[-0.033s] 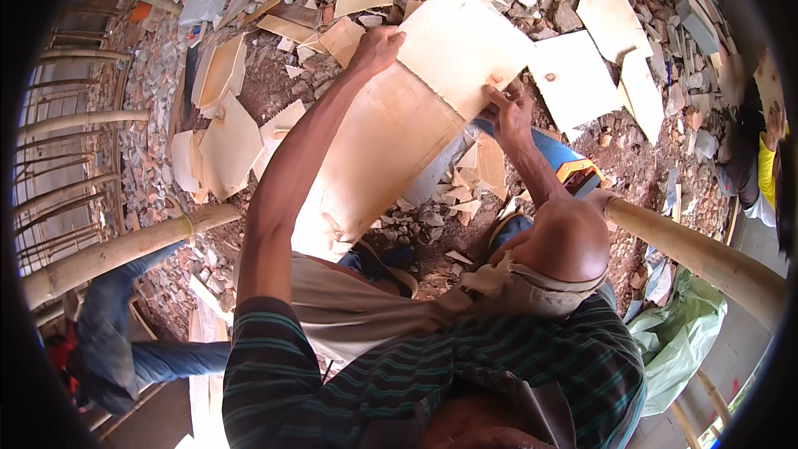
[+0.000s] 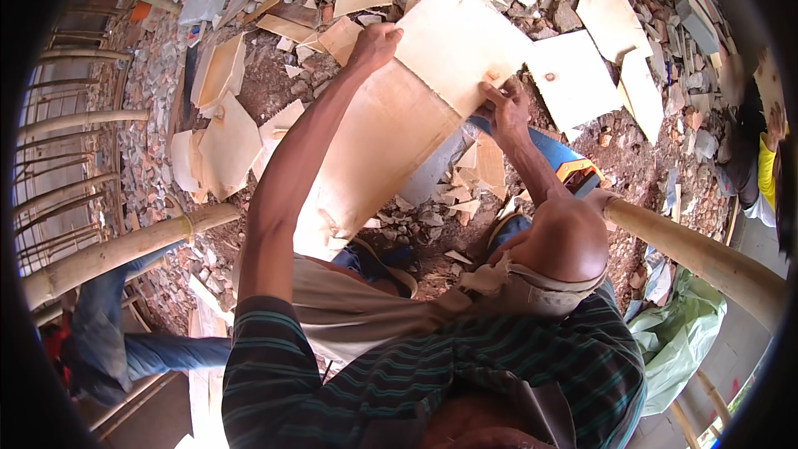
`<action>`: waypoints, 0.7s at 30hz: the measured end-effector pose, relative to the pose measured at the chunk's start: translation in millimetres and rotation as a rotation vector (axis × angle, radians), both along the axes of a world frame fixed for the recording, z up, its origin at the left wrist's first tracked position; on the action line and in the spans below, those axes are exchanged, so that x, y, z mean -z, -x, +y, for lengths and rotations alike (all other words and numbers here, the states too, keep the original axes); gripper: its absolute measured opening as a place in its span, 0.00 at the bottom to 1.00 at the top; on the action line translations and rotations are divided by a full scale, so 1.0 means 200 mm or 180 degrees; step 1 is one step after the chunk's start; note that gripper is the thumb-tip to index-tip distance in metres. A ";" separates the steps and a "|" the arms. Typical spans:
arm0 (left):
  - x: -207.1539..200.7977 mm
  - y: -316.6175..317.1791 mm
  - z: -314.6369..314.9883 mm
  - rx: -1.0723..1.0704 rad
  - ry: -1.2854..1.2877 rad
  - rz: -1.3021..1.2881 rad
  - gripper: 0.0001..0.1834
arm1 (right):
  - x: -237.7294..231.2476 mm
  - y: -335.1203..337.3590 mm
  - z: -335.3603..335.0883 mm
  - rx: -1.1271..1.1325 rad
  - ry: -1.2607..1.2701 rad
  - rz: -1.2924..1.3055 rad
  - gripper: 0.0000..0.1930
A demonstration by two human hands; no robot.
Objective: The person sits on the floor of a construction site and uses a hand saw to cut several pieces of plywood. They position the wood on the ground, saw through it, and separate the pieces, working among scattered debris and bamboo supports.
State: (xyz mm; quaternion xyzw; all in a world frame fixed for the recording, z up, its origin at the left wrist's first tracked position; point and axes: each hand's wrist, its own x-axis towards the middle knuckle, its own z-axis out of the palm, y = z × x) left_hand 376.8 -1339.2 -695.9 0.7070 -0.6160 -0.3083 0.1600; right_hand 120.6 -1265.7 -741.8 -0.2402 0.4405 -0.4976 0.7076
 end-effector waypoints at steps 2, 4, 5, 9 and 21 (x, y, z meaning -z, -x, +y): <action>0.04 -0.02 -0.05 -0.0044 0.0034 -0.0057 0.24 | 0.01 -0.04 -0.03 -0.0068 0.0055 -0.0038 0.16; 0.09 -0.06 -0.10 0.0040 0.0010 -0.0128 0.24 | 0.03 -0.06 -0.04 -0.0087 -0.0093 -0.0051 0.16; 0.13 -0.07 -0.12 0.0144 0.0031 -0.0179 0.24 | 0.03 -0.06 -0.05 -0.0125 -0.0130 -0.0071 0.17; 0.26 -0.10 -0.17 0.0201 0.0589 -0.0098 0.20 | 0.06 -0.04 -0.07 -0.0188 -0.0138 -0.0069 0.11; 0.35 -0.06 -0.11 -0.0106 0.1186 0.0141 0.21 | 0.10 -0.04 -0.06 -0.0310 0.0015 0.0905 0.15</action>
